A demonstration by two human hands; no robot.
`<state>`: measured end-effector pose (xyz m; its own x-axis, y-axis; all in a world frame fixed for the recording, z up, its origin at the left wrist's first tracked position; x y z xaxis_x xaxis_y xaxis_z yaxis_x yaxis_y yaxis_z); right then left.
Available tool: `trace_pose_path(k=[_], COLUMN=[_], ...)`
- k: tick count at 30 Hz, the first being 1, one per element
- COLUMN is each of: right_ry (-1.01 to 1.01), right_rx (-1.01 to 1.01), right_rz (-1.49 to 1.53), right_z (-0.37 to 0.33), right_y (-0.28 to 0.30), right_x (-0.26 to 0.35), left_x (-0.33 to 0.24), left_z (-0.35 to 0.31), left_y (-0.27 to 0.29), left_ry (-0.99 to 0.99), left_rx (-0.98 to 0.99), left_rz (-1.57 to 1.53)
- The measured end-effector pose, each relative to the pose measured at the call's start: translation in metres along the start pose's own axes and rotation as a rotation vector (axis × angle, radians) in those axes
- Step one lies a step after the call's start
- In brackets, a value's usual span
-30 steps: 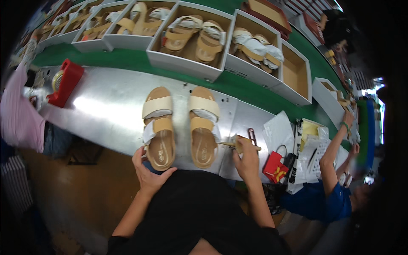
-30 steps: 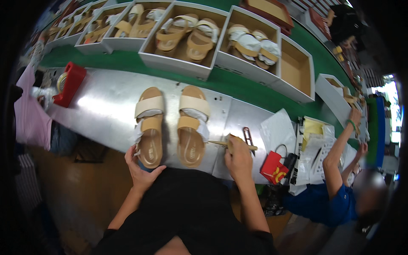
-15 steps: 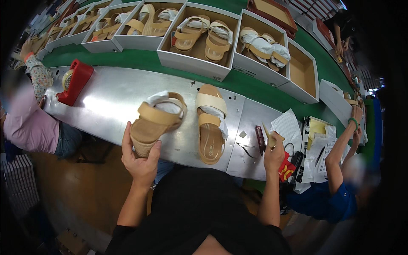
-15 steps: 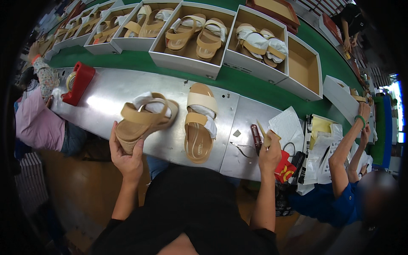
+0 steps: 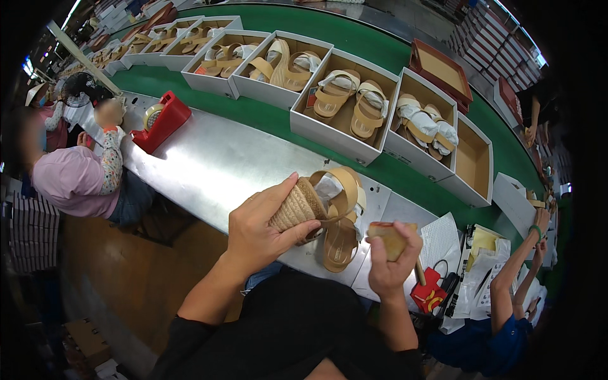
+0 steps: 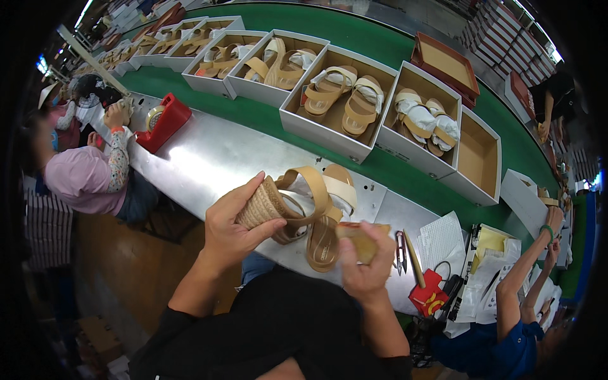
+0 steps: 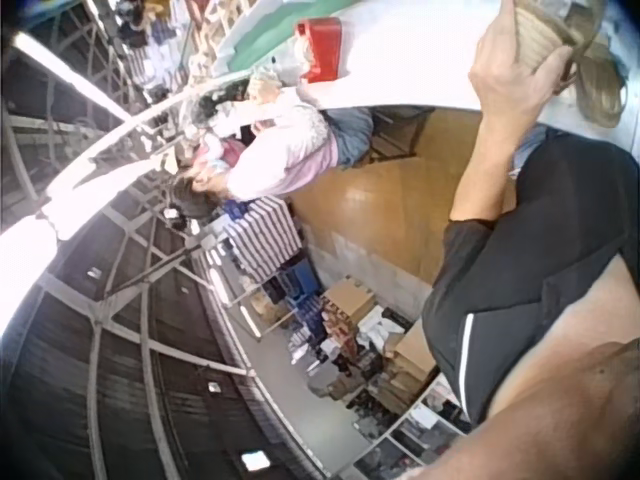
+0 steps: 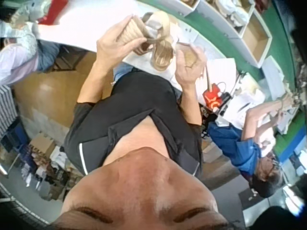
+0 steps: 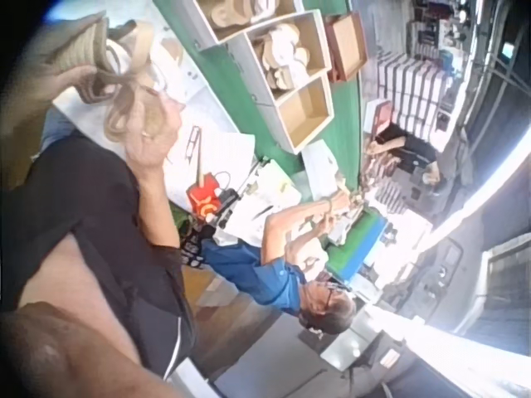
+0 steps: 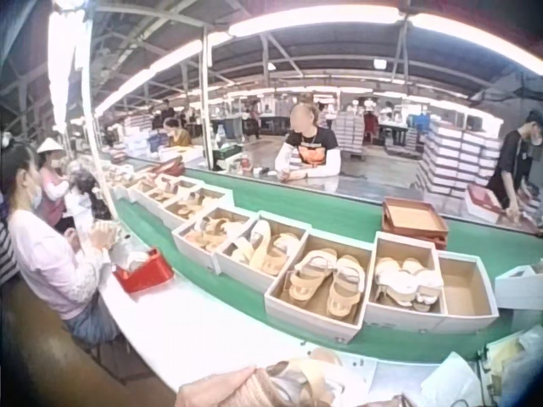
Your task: The person assembles beige platform sandals at a factory workstation. They attach straps to the sole using a small wooden tool, then place the finished pair into a white box on the conveyor belt.
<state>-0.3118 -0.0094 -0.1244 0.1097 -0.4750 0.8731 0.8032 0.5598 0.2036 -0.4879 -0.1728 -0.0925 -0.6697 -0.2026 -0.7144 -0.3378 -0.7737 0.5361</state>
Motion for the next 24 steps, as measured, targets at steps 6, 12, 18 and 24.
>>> trace_pose_path(k=[6,12,18,24], right_ry=[0.424,0.354,-0.224,0.083], right_rx=[0.388,0.275,0.349,0.283], right_rz=[0.018,-0.183,0.004,0.170], right_z=[0.037,0.045,0.093,0.045], right_y=[-0.049,-0.065,-0.066,-0.046], right_x=[0.048,0.058,0.057,0.043], left_x=[-0.007,-0.005,-0.021,-0.015], left_z=[0.011,0.010,0.009,0.001], left_y=[0.027,0.013,0.015,0.013], left_ry=[0.209,0.305,0.194,-0.038], left_rx=[0.223,0.308,0.334,0.207], left_rz=[-0.300,-0.428,-0.239,-0.097])
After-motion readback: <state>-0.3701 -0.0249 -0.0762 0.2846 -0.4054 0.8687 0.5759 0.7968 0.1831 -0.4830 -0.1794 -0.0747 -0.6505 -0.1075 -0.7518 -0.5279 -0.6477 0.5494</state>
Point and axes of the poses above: each hand's wrist, its own z-axis towards the middle knuckle, its own y-axis out of the back of the hand, x = y × z, the point moved 3 cm from there along z, towards the middle knuckle, and after that the axes turned 1 degree about x, right-handed, at the moved point
